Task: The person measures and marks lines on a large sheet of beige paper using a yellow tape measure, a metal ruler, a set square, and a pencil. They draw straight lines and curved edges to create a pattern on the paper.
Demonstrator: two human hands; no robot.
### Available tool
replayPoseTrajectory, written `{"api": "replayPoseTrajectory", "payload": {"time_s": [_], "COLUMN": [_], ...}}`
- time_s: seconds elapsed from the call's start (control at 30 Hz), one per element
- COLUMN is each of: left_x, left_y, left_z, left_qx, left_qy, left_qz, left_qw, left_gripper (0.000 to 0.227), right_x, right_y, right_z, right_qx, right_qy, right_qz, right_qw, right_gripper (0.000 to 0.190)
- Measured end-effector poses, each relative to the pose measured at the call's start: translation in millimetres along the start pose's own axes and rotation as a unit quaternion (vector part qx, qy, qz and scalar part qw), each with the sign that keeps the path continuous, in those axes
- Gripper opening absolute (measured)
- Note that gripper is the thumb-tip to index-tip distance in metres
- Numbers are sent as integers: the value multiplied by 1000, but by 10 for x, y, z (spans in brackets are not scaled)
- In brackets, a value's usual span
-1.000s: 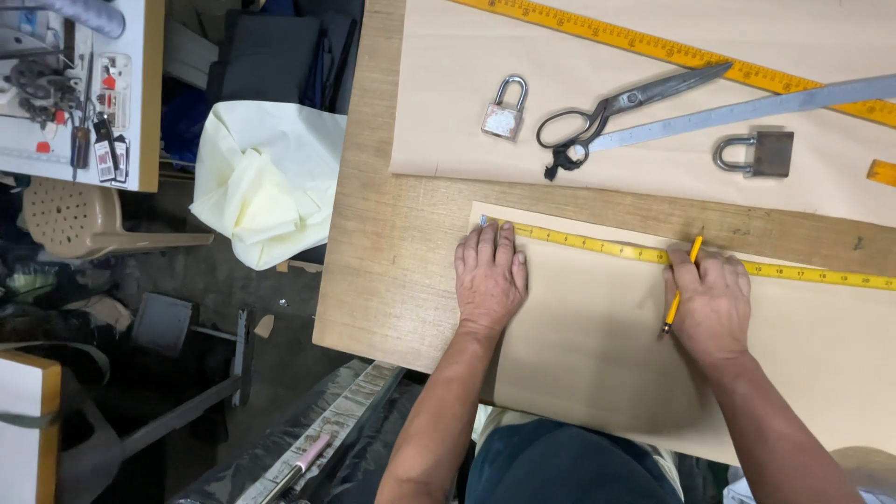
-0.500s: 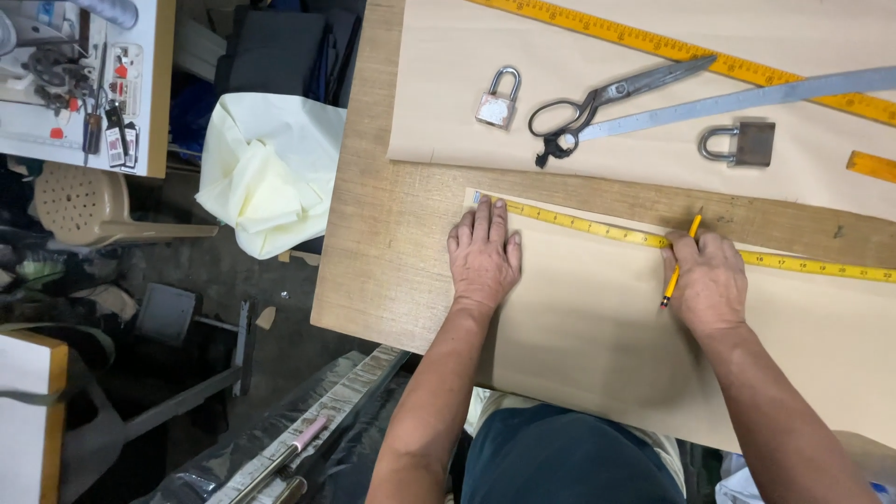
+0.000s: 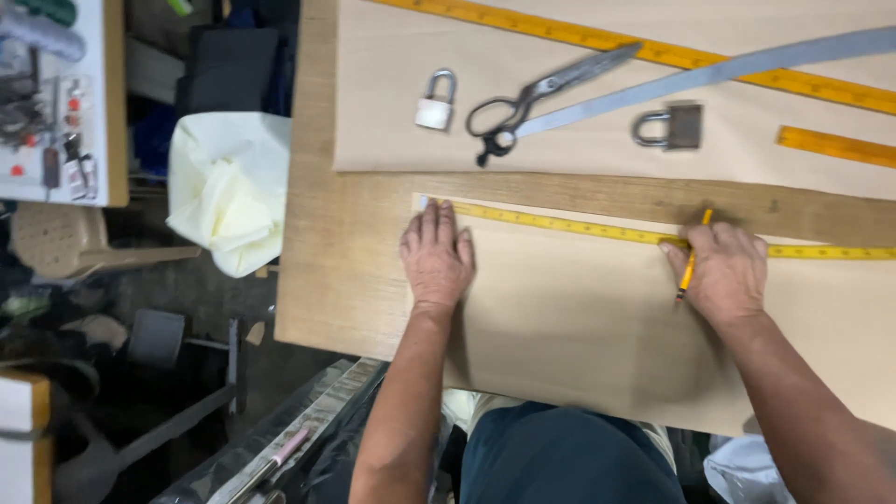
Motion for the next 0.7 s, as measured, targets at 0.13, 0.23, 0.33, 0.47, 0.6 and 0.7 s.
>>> {"api": "replayPoseTrajectory", "payload": {"time_s": [0.13,0.23,0.33,0.47,0.6,0.7], "left_x": [-32,3,11,10,13,27], "left_y": [-12,-5,12,12,23,40], "left_z": [-1,-50,-65,-42,-52,-52], "left_qx": [20,40,53,51,52,53], "left_qy": [0,-11,-44,-56,-55,-60], "left_qz": [-8,-49,-56,-58,-56,-54], "left_qw": [1000,998,996,995,996,995], "left_gripper": [54,56,57,55,55,55], "right_x": [-55,-186,-112,-133,-205,-57], "right_y": [29,67,166,255,332,460], "right_z": [-60,-187,-440,-731,-1109,-1418], "right_qx": [11,41,40,20,38,72], "right_qy": [-6,36,12,-27,-81,-50], "right_qz": [-18,-45,-45,-55,-49,-46], "right_qw": [1000,997,998,998,995,995], "right_gripper": [36,41,35,17,8,10]}}
Point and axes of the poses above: each hand's wrist, its own y-axis away from the middle knuckle, its own x-axis out of the palm, z = x × y, the point moved 6 cm from there along -y, towards the middle knuckle, and after that the axes turned 1 degree about x, right-handed, at the moved point
